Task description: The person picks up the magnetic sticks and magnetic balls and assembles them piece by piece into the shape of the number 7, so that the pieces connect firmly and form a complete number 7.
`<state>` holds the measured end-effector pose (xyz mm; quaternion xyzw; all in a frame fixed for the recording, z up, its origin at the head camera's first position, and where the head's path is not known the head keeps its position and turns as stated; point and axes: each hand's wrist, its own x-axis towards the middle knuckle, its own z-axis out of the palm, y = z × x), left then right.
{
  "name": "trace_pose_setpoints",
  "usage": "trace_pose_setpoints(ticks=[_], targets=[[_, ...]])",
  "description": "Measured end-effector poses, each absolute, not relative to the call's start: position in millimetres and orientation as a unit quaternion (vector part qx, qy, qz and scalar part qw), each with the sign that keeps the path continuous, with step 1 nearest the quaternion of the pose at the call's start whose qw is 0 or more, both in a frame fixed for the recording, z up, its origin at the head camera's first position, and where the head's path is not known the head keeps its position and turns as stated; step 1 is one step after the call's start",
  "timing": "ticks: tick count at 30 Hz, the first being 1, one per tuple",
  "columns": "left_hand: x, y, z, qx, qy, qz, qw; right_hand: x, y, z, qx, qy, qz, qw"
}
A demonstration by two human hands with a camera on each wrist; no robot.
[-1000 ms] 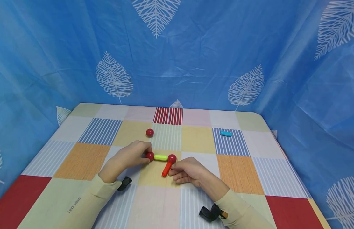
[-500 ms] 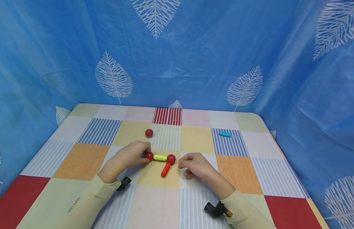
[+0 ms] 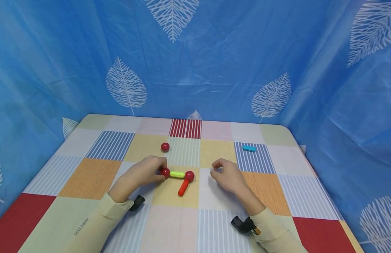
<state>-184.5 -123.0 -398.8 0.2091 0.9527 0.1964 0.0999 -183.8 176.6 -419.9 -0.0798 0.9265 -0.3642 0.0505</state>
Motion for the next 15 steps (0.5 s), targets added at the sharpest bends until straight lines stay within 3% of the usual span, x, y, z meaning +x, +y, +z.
trace_pose_setpoints(ticks=[15], targets=[[-185,-122,-400,0.211,0.952,0.199,0.098,-219,217,-419,-0.108,0.958,-0.261,-0.048]])
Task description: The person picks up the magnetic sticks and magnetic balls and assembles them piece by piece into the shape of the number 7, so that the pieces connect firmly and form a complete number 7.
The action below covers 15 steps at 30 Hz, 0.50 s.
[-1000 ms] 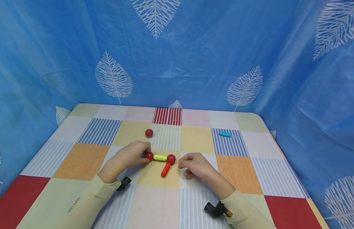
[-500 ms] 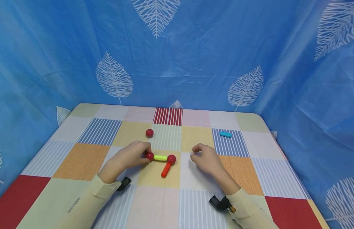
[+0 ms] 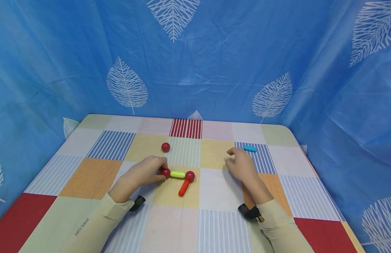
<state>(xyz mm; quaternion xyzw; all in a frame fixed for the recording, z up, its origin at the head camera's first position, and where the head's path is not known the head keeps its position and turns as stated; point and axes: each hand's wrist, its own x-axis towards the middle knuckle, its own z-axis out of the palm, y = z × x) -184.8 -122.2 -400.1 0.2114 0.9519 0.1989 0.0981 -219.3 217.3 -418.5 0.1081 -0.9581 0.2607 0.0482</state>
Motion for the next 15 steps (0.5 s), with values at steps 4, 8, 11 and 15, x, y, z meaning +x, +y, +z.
trace_pose_setpoints(ticks=[4,8,11,15], targets=[[-185,-123,-402,0.213,0.952,0.198,0.096,-231,230,-419,0.096,-0.964,0.241,0.062],[-186,-123,-402,0.214,0.952,0.195,0.095,-239,242,-417,0.084,-0.967,0.229,0.074],[-186,-122,-401,0.215,0.953,0.193,0.095,-245,251,-417,0.076,-0.969,0.221,0.084],[-186,-122,-400,0.215,0.953,0.19,0.096,-251,263,-417,0.058,-0.973,0.206,0.085]])
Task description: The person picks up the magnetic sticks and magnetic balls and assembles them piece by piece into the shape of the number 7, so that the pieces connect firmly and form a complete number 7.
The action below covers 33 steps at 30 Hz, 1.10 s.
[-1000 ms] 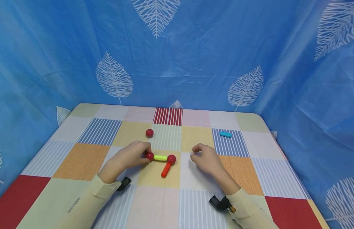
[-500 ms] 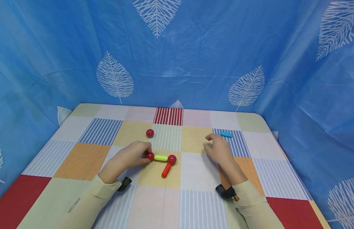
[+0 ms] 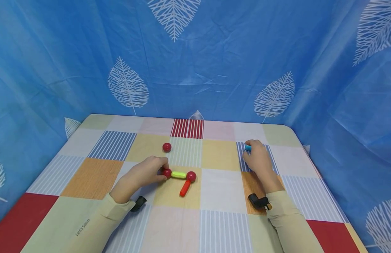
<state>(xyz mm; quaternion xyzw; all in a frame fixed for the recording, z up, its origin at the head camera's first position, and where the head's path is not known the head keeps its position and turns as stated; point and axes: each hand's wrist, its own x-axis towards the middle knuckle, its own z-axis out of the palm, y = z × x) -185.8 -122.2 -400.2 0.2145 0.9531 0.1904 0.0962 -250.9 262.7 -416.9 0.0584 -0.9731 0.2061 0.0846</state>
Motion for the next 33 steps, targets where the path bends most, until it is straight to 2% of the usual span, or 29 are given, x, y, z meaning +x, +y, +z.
trace_pose_setpoints(ticks=[6,14,33], targets=[[-186,-121,-398,0.214,0.953,0.195,0.094,-259,280,-420,0.027,-0.979,0.19,0.075],[-186,-119,-396,0.215,0.953,0.191,0.098,-265,293,-427,-0.002,-0.983,0.179,0.033],[-186,-122,-399,0.213,0.954,0.188,0.098,-256,287,-429,0.035,-0.981,0.187,0.029]])
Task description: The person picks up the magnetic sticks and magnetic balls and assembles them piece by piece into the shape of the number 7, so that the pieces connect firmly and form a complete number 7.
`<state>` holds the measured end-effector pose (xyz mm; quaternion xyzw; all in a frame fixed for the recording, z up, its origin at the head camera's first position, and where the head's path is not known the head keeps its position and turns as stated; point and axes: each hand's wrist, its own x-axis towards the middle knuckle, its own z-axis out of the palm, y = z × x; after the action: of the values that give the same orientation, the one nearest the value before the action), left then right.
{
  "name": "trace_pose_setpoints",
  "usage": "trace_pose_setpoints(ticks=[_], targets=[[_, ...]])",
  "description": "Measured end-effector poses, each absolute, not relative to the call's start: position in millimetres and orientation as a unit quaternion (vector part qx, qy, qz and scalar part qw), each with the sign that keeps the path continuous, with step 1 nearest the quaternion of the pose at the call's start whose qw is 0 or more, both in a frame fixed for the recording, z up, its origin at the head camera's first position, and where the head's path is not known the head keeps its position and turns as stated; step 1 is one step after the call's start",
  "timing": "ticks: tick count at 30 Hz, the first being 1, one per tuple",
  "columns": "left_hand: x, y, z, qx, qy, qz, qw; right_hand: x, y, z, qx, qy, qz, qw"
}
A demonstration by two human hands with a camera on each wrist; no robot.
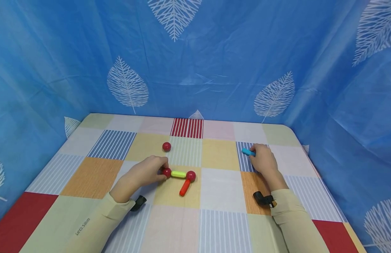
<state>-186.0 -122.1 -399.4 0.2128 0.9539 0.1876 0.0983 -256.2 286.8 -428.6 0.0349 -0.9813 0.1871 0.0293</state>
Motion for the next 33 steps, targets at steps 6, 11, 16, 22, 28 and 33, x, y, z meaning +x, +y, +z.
trace_pose_setpoints(ticks=[6,11,16,22,28,33], targets=[[-186,-122,-399,0.209,0.953,0.195,0.099,-253,284,-427,0.039,-0.982,0.184,0.03],[-186,-122,-400,0.211,0.953,0.193,0.097,-249,279,-426,0.047,-0.982,0.177,0.039],[-186,-122,-401,0.215,0.953,0.194,0.095,-243,274,-423,0.061,-0.981,0.176,0.054],[-186,-122,-401,0.214,0.952,0.196,0.096,-234,267,-419,0.081,-0.978,0.182,0.058],[-186,-122,-399,0.213,0.952,0.196,0.098,-228,256,-418,0.099,-0.974,0.194,0.055],[-186,-121,-398,0.213,0.952,0.195,0.1,-221,247,-417,0.121,-0.97,0.206,0.053]])
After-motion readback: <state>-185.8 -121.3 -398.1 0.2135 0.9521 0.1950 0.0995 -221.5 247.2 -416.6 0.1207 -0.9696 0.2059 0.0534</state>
